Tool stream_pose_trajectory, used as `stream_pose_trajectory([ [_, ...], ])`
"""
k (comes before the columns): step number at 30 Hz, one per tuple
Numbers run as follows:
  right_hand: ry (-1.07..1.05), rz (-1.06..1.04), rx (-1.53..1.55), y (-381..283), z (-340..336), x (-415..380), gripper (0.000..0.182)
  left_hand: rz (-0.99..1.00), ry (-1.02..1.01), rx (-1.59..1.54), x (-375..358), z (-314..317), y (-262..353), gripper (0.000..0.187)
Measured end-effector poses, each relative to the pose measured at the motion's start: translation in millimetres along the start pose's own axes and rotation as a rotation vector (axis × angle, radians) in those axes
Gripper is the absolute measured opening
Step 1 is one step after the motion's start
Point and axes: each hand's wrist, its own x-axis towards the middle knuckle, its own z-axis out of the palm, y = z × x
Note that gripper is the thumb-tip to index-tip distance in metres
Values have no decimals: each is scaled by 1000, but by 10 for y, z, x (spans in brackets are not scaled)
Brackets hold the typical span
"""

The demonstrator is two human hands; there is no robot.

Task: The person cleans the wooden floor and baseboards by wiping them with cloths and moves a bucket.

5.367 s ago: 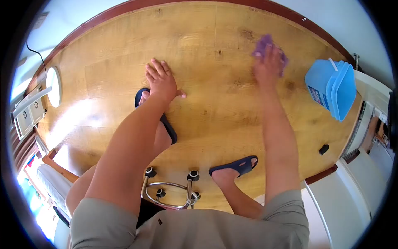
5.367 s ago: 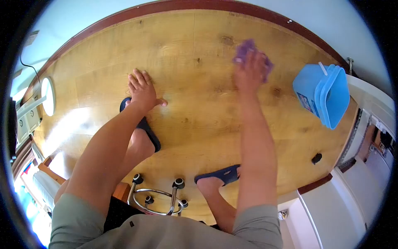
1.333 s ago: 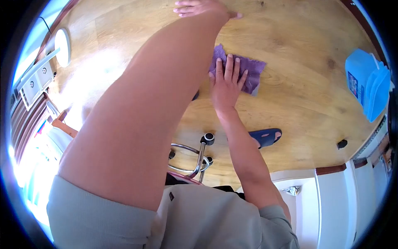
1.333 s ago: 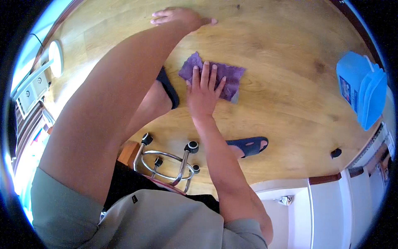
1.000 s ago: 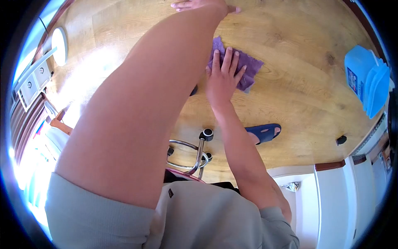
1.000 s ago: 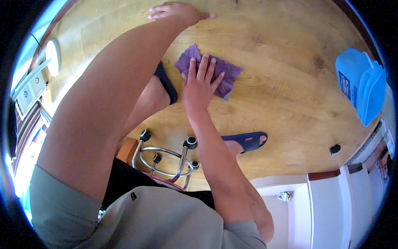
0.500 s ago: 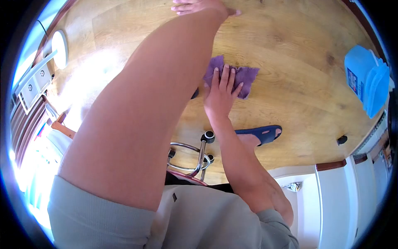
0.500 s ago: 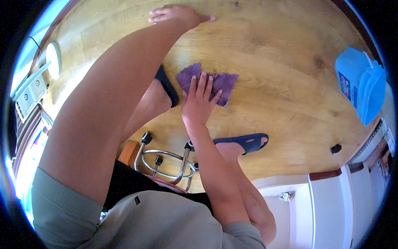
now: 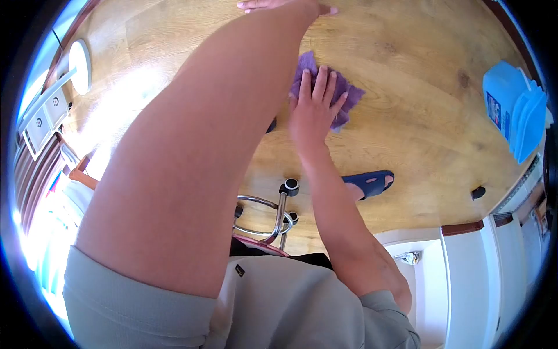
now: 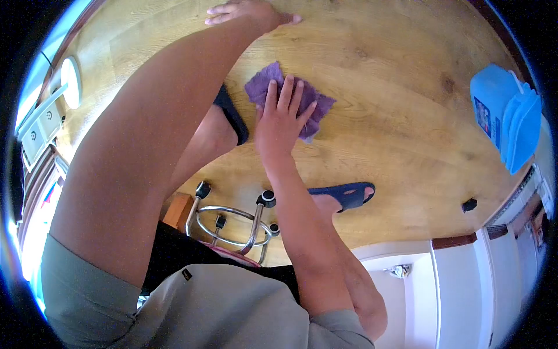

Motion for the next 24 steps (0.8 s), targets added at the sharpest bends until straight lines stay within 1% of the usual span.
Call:
stream_pose_trajectory([
  [3, 5, -20, -18, 72, 48, -37, 62, 7, -25, 46, 28, -7, -18, 161],
  [6, -99, -54, -43, 134, 150, -565, 64, -90, -28, -91, 57, 13, 36, 162],
  [8, -133, -52, -33, 135, 151, -729, 64, -88, -20, -111, 71, 42, 16, 162],
  [10, -139, -33, -3, 96, 141, -706, 64, -73, -22, -110, 41, 0, 14, 161],
  [11, -99, -31, 1, 96, 160, -635, 64, -64, -32, -95, 15, -19, 20, 161],
  [13, -32, -32, 11, 44, 89, -315, 63, -54, -36, -55, 11, -48, 36, 160],
  [16, 5, -26, 41, 6, 54, -42, 64, -29, -31, -13, 31, -24, 23, 159],
  [20, -74, 5, -4, 48, 118, -350, 64, 16, -38, -22, 12, -38, 13, 158],
  [21, -63, 1, -3, 23, 92, -307, 65, 22, -35, -10, 11, -44, 10, 158],
  [24, -36, -1, -11, 2, 44, -149, 66, -45, -14, -49, 54, 12, 44, 156],
])
